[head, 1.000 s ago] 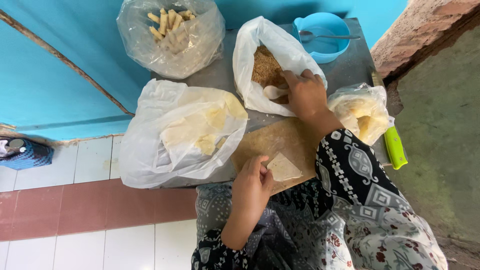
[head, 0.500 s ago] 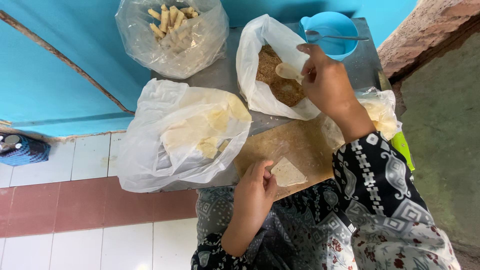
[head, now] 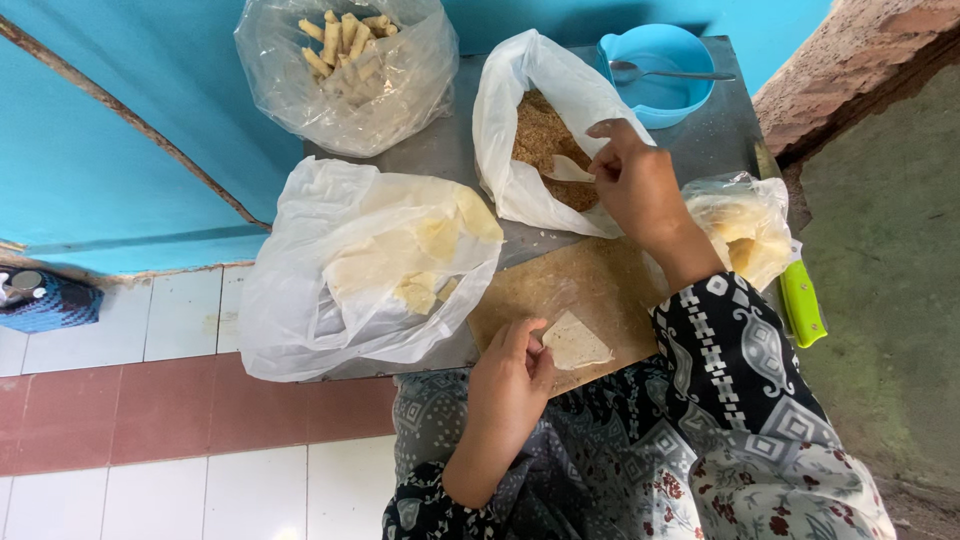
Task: The person sits at a low table and wraps snacks by hand. They take thin square wrappers from a plastic bag, spoon brown filling from another bag onto a wrapper, fold the wrapper over the filling, and place the finished wrapped piece aside, repeating the cycle.
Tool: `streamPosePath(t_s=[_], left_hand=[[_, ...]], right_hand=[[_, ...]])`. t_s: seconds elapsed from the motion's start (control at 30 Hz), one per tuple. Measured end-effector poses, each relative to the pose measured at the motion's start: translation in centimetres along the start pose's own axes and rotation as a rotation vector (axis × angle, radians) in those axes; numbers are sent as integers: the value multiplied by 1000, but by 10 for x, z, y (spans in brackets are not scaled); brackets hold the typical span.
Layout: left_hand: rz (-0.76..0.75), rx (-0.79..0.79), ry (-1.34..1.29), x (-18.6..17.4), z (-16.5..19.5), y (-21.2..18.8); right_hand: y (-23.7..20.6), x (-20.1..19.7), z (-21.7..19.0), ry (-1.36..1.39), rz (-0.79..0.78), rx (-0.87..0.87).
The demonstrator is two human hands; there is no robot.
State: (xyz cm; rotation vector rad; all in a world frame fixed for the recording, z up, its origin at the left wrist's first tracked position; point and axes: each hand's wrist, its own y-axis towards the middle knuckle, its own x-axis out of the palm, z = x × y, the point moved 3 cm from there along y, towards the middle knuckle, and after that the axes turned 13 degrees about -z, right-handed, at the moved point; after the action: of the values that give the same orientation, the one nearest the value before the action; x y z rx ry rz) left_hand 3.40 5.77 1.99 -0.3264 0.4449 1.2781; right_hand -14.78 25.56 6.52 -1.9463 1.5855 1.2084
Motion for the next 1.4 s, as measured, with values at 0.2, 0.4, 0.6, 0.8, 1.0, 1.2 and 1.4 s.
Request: streamPosePath(t_s=[0.2, 0.4, 0.6, 0.8, 1.0, 1.2, 1.4], left_hand=[[10, -16, 5, 1, -3, 0], [35, -3, -14, 2, -10, 4], [93, 38, -7, 1, -10, 0], [129, 82, -39, 0, -4, -3], [161, 111, -19, 4, -1, -3], [122, 148, -47, 6, -1, -2], [119, 177, -83, 8, 2, -4]], right_hand=[[-19, -7, 10, 233, 83, 51], [-71, -23, -5, 324, 93, 43], [-156, -32, -42, 266, -65, 99], [-173, -25, -73, -9, -265, 42], [-158, -36, -117, -371, -425, -355], [-157, -32, -150, -676, -537, -625], [-162, -32, -158, -832, -487, -775]])
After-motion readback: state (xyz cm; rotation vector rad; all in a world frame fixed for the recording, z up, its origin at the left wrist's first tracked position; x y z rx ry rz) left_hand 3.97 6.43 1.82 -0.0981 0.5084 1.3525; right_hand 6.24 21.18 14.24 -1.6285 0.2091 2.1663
